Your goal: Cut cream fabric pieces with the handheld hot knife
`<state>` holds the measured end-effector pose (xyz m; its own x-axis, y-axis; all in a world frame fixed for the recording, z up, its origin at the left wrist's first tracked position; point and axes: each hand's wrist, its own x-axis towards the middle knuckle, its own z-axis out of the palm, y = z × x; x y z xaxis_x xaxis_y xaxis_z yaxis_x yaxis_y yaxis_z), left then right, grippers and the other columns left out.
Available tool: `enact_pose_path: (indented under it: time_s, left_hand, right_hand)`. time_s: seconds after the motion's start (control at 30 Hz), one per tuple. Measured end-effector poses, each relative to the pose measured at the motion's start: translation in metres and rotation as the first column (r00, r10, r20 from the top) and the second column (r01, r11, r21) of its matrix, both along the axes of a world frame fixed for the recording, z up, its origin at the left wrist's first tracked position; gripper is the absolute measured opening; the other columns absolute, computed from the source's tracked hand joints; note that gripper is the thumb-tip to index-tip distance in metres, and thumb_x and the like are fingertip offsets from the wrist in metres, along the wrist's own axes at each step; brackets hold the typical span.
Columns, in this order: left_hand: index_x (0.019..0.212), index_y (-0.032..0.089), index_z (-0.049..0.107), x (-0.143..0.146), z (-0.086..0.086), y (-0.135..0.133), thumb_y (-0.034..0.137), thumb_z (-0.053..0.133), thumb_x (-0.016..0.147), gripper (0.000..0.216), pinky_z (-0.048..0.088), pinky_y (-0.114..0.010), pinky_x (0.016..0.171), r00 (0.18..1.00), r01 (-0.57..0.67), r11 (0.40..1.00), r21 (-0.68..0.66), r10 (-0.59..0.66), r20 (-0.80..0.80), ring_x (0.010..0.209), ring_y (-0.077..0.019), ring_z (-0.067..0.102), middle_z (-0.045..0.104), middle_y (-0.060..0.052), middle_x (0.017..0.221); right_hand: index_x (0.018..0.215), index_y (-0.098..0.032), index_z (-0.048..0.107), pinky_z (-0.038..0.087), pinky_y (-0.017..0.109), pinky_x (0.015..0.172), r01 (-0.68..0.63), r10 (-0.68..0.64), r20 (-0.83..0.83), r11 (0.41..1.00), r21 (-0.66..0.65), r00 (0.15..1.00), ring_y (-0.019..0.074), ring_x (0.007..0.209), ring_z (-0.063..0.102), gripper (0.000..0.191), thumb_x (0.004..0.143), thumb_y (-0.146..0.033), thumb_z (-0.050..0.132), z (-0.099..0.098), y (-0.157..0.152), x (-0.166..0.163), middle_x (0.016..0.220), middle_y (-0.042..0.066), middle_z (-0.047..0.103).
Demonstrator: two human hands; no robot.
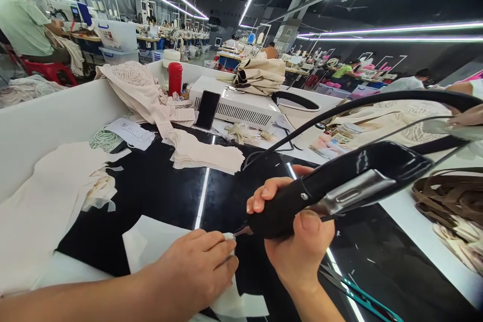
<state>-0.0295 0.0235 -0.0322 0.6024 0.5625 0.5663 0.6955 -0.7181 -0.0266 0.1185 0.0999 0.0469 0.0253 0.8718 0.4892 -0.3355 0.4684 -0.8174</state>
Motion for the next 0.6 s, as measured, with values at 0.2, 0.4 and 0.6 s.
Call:
enact_pose_path:
  time_s: [0.2,0.4,0.6]
  left_hand:
    - [0.113,0.013,0.068,-0.0007,0.0011,-0.0013,0.021,0.058,0.107,0.014,0.054,-0.03,0.079,1.0,0.009,1.0,-0.017,-0.008,0.019,0.107,-0.0193,0.068,0.074,-0.007,0.125]
    - [0.112,0.013,0.068,-0.0001,-0.0042,-0.0025,0.018,0.057,0.106,0.012,0.052,-0.03,0.076,0.999,-0.009,1.0,0.002,0.009,0.047,0.104,-0.0197,0.067,0.074,-0.008,0.122]
    - [0.118,0.013,0.066,-0.0028,-0.0081,-0.0055,0.018,0.065,0.101,0.018,0.052,-0.031,0.077,0.999,-0.011,0.999,-0.036,0.012,0.031,0.109,-0.0217,0.066,0.072,-0.01,0.128]
  right_hand:
    - [0.116,-0.029,0.06,0.054,0.028,0.049,-0.034,0.034,-0.029,0.999,0.02,0.999,0.0146,0.053,0.062,0.051,0.08,-0.055,0.085,-0.0042,0.0005,-0.0021,0.076,-0.005,0.065]
    - [0.118,-0.028,0.059,0.054,0.029,0.05,-0.023,0.023,-0.002,0.999,0.048,1.0,0.0147,0.053,0.062,0.051,0.083,-0.055,0.082,-0.0062,0.0007,-0.0012,0.076,-0.004,0.067]
    - [0.117,-0.027,0.057,0.053,0.029,0.048,-0.009,0.009,-0.004,0.999,0.047,1.0,0.0144,0.05,0.062,0.051,0.083,-0.056,0.082,-0.0068,0.0008,-0.003,0.075,-0.005,0.067]
